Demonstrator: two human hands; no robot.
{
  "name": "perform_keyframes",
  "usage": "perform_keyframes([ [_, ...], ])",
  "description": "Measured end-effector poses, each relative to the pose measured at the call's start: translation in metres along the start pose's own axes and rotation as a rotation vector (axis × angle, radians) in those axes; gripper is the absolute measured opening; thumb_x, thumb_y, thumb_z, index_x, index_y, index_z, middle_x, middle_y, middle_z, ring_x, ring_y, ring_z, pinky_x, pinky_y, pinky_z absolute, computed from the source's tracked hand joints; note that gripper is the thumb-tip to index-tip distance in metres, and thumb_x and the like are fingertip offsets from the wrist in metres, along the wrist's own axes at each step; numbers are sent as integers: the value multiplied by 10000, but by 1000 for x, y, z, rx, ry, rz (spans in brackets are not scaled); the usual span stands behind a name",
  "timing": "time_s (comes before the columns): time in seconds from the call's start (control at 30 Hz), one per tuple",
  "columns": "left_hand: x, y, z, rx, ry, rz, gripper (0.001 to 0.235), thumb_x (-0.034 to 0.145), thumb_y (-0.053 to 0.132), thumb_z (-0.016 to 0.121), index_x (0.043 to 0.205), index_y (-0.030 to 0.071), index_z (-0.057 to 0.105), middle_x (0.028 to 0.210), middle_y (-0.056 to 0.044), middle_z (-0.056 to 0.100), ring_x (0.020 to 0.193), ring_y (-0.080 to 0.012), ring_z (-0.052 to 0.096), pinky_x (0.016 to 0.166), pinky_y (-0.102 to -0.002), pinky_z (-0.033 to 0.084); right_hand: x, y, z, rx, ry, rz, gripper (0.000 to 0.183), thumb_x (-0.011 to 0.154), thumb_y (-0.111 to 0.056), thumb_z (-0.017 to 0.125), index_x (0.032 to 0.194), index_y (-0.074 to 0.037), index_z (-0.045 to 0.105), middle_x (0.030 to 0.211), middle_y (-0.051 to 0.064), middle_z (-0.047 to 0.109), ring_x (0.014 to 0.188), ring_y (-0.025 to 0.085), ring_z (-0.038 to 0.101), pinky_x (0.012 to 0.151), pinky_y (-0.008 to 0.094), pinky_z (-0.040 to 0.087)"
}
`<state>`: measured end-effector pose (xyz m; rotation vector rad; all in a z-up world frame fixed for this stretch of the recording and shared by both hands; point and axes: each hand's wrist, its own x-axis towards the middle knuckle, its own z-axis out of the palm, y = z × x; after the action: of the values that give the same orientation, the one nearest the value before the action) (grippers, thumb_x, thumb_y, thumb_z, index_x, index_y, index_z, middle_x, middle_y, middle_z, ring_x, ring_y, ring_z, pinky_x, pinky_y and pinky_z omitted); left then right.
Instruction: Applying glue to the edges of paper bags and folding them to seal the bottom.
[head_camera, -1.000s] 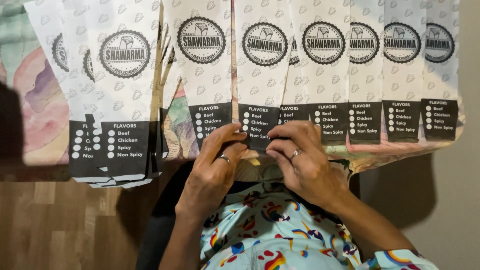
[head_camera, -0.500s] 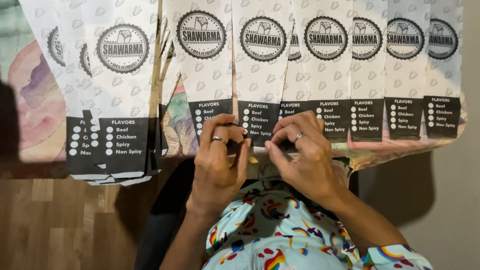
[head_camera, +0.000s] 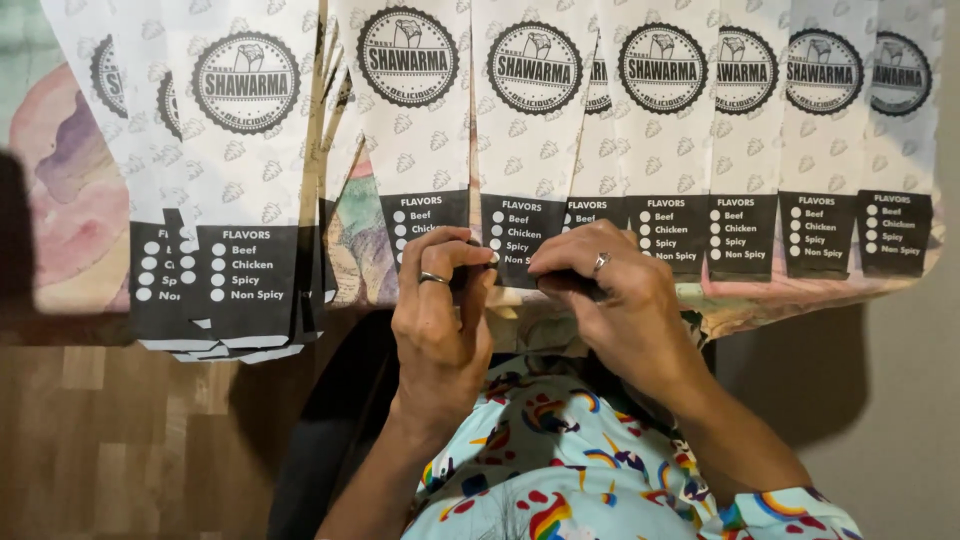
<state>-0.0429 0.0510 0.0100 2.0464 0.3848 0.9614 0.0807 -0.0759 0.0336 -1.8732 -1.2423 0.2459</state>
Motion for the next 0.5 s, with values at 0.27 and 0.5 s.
perform_keyframes([
  [0.27,-10,-5,19,189,72,-32,309,993,203,690,1154,-6,530,1160,-201,559,1214,-327,563,1022,-451,475,2,0,-2,-17,0,-8,302,811,163,637,1014,-53,698,1030,72,739,981,229,681,904,341,522],
  [0.5,0,3,4,74,71,-64,112,967,-48,639,1026,-43,544,1059,-144,559,1193,-332,521,969,-418,561,1,3,-1,-70,-22,27,190,863,31,719,1015,-82,703,1045,34,740,1010,216,670,916,344,466],
])
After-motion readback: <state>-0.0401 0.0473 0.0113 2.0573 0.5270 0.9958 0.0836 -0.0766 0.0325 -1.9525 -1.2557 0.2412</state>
